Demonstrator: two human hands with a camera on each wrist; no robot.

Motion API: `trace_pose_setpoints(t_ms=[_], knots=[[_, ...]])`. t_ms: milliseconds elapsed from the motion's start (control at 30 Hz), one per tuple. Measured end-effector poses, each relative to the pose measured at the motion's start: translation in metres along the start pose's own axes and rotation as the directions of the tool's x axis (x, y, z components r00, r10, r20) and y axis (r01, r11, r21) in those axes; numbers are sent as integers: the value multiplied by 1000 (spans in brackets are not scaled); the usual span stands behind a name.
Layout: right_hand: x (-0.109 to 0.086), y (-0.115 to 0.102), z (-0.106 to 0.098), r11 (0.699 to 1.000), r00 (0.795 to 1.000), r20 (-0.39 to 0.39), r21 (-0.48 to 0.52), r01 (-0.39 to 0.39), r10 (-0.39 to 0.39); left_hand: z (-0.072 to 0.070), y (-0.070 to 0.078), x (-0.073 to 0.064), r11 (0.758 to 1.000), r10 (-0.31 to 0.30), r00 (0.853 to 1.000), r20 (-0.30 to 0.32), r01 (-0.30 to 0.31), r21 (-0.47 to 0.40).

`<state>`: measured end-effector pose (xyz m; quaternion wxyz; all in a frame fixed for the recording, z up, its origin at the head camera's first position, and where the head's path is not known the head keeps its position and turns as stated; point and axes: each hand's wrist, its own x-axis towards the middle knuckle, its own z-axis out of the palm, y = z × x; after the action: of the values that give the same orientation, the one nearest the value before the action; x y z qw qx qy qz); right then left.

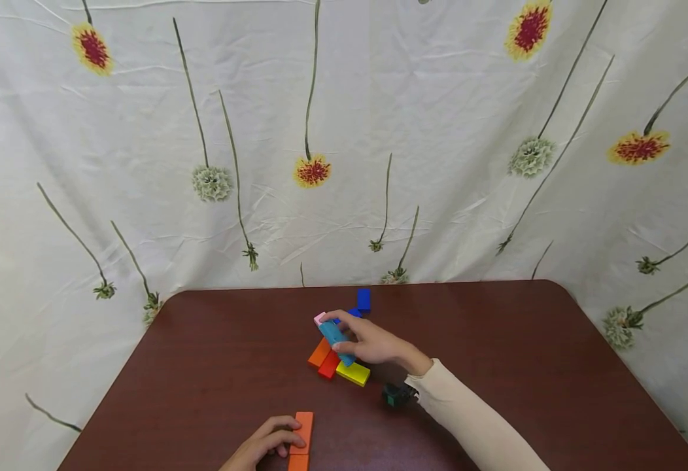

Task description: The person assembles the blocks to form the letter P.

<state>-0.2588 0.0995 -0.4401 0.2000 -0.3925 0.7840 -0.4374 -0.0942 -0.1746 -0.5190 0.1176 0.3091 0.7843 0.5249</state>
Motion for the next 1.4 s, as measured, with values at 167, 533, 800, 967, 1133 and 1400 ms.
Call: trace_pose_setpoints(t_ms=[167,533,800,967,1133,1400], knots=[[4,-1,8,990,999,-28,133,-38,42,1,-2,-1,998,68,998,-20,-67,20],[8,-11,31,938,985,-104,334,-97,139,2,-2,-1,985,156,986,-55,-151,80],[14,-12,50,974,970,-185,189,-123,158,2,-6,-1,972,217,974,-59,-210,105],[15,-15,62,994,970,-215,34,-105,110,2,-7,-2,964,254,966,-56,-247,100],[17,-17,68,992,970,-226,-67,-105,88,2,-6,-2,972,227,973,-50,-223,75],[16,-16,68,979,976,-198,-164,-122,89,1,-6,-3,967,247,968,-42,-244,72]])
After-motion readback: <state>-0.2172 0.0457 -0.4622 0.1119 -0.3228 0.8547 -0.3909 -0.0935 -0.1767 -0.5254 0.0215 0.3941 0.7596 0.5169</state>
